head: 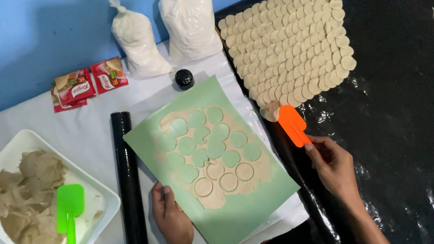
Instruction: Transferring dough cutouts to a tray and rolling out more dough on a prep surface.
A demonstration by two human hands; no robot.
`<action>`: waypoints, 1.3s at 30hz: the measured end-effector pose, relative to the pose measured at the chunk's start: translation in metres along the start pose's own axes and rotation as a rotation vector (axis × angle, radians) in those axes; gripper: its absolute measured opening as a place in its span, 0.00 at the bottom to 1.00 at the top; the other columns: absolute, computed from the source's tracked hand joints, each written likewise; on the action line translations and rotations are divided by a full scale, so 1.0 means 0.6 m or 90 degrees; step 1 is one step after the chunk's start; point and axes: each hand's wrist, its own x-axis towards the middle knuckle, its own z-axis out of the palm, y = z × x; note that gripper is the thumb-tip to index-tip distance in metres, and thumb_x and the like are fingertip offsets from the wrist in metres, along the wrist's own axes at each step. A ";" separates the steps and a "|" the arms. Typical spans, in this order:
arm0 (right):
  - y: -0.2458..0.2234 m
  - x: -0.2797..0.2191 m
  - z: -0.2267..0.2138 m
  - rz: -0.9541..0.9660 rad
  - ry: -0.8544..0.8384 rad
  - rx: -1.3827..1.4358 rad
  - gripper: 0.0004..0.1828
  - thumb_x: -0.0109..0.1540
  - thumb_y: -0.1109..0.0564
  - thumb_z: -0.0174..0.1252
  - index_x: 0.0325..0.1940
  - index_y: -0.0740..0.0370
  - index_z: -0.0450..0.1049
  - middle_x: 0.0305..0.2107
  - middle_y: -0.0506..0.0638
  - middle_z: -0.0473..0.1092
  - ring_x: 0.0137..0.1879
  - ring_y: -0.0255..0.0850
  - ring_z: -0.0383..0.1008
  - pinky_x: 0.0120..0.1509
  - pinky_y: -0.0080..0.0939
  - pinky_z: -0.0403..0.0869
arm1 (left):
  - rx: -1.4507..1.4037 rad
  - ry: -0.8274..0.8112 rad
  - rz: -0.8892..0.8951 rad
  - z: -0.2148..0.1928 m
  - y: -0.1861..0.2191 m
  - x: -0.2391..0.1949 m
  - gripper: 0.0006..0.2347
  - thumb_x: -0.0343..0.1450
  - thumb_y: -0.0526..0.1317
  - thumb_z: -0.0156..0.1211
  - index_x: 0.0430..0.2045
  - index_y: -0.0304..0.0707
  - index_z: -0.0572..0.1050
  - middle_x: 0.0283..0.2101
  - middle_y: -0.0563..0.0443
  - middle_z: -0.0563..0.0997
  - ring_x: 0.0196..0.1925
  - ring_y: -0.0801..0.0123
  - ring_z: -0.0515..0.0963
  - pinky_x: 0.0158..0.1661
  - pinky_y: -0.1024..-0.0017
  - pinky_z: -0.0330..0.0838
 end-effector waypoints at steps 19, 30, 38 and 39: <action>-0.002 -0.013 -0.019 -0.069 0.026 -0.222 0.18 0.63 0.52 0.61 0.56 0.58 0.79 0.39 0.58 0.81 0.37 0.47 0.84 0.42 0.47 0.81 | 0.099 0.008 -0.007 0.007 -0.001 -0.006 0.13 0.79 0.35 0.42 0.55 0.26 0.67 0.51 0.39 0.78 0.52 0.65 0.77 0.56 0.68 0.68; -0.058 -0.055 -0.037 -0.128 0.103 -0.482 0.18 0.64 0.54 0.62 0.59 0.55 0.79 0.43 0.53 0.78 0.30 0.47 0.80 0.34 0.47 0.79 | 0.068 -0.032 0.034 0.008 0.002 -0.005 0.13 0.78 0.34 0.43 0.55 0.27 0.68 0.51 0.42 0.78 0.53 0.67 0.76 0.56 0.69 0.68; -0.081 -0.077 0.048 -0.322 -0.019 -0.244 0.16 0.61 0.58 0.62 0.54 0.58 0.79 0.40 0.55 0.78 0.34 0.52 0.80 0.38 0.47 0.78 | 0.178 -0.038 0.071 0.002 -0.001 -0.002 0.13 0.80 0.37 0.45 0.55 0.29 0.72 0.50 0.47 0.79 0.51 0.71 0.75 0.54 0.73 0.66; -0.084 -0.078 0.056 -0.368 -0.065 -0.237 0.18 0.59 0.59 0.61 0.54 0.58 0.78 0.40 0.56 0.77 0.35 0.54 0.80 0.38 0.48 0.78 | 0.188 -0.048 0.082 0.009 0.008 -0.004 0.13 0.79 0.37 0.44 0.55 0.31 0.72 0.50 0.48 0.80 0.52 0.73 0.75 0.55 0.74 0.66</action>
